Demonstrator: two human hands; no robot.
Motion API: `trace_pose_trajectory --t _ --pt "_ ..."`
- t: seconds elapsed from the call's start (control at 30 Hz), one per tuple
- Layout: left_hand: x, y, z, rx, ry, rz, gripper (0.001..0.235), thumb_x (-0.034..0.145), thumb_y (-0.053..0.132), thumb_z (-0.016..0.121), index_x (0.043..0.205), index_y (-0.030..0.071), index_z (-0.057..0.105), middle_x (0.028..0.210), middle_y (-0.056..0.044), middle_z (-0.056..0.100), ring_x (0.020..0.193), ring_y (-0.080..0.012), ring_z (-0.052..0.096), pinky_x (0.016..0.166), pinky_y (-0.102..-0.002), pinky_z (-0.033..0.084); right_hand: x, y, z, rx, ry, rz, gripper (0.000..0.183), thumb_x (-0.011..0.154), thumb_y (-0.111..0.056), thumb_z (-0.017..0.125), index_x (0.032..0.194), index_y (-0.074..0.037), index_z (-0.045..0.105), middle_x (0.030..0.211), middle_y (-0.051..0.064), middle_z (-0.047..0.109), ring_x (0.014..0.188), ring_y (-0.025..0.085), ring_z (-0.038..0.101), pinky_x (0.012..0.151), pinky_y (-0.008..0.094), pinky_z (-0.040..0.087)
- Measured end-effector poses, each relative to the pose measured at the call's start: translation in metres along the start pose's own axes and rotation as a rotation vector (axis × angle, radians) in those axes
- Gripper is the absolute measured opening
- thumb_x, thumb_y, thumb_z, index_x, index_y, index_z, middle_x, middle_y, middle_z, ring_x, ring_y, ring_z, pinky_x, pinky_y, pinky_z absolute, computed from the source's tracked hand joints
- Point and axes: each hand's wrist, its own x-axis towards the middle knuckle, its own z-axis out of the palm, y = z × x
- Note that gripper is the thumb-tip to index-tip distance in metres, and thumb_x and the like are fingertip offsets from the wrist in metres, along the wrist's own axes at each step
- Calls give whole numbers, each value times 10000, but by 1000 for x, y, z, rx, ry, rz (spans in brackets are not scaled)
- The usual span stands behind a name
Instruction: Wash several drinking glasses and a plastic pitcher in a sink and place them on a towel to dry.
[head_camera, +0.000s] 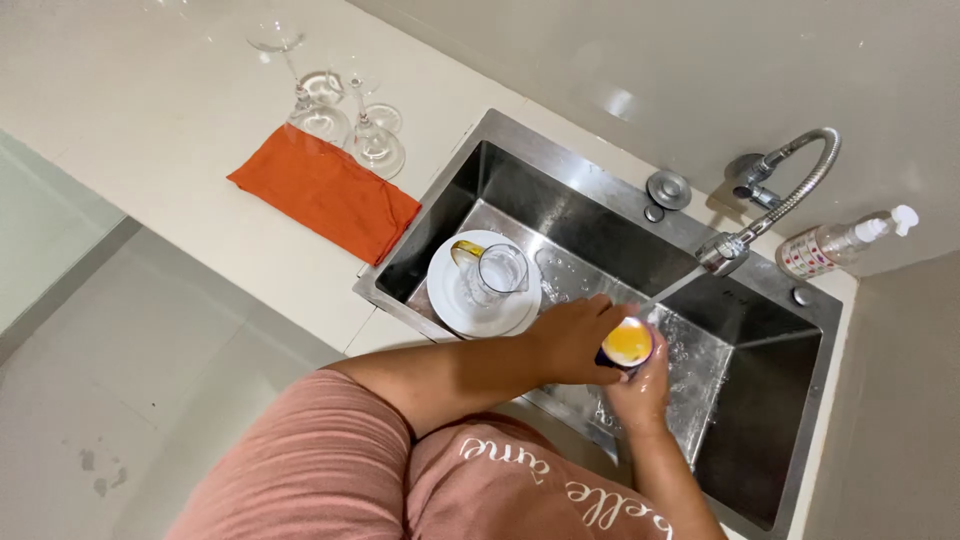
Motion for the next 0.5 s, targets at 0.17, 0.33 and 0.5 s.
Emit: trace_pose_trajectory --t 0.17,0.33,0.5 --pt "-18 0 -22 -126 250 228 892 744 439 813 1459 40 459 1350 -205 528 1173 -419 574 983 -506 485 6 -8 -16 244 41 -22 871 742 -46 812 1473 -40 338 1325 146 598 1155 245 671 983 360 566" --pt "-33 -8 -22 -250 268 329 277 960 263 719 1167 98 635 1338 -121 602 1175 -331 619 1002 -439 515 0 3 -17 24 94 -148 898 736 -80 897 1462 -4 375 1326 168 609 1189 252 637 1038 365 521" --pt "-47 -7 -27 -269 264 289 107 946 162 710 1007 81 676 1185 -95 628 1101 -299 623 938 -421 507 -3 -7 -18 105 46 -153 915 730 -156 932 1447 -11 384 1360 180 582 1232 253 608 1060 377 515"
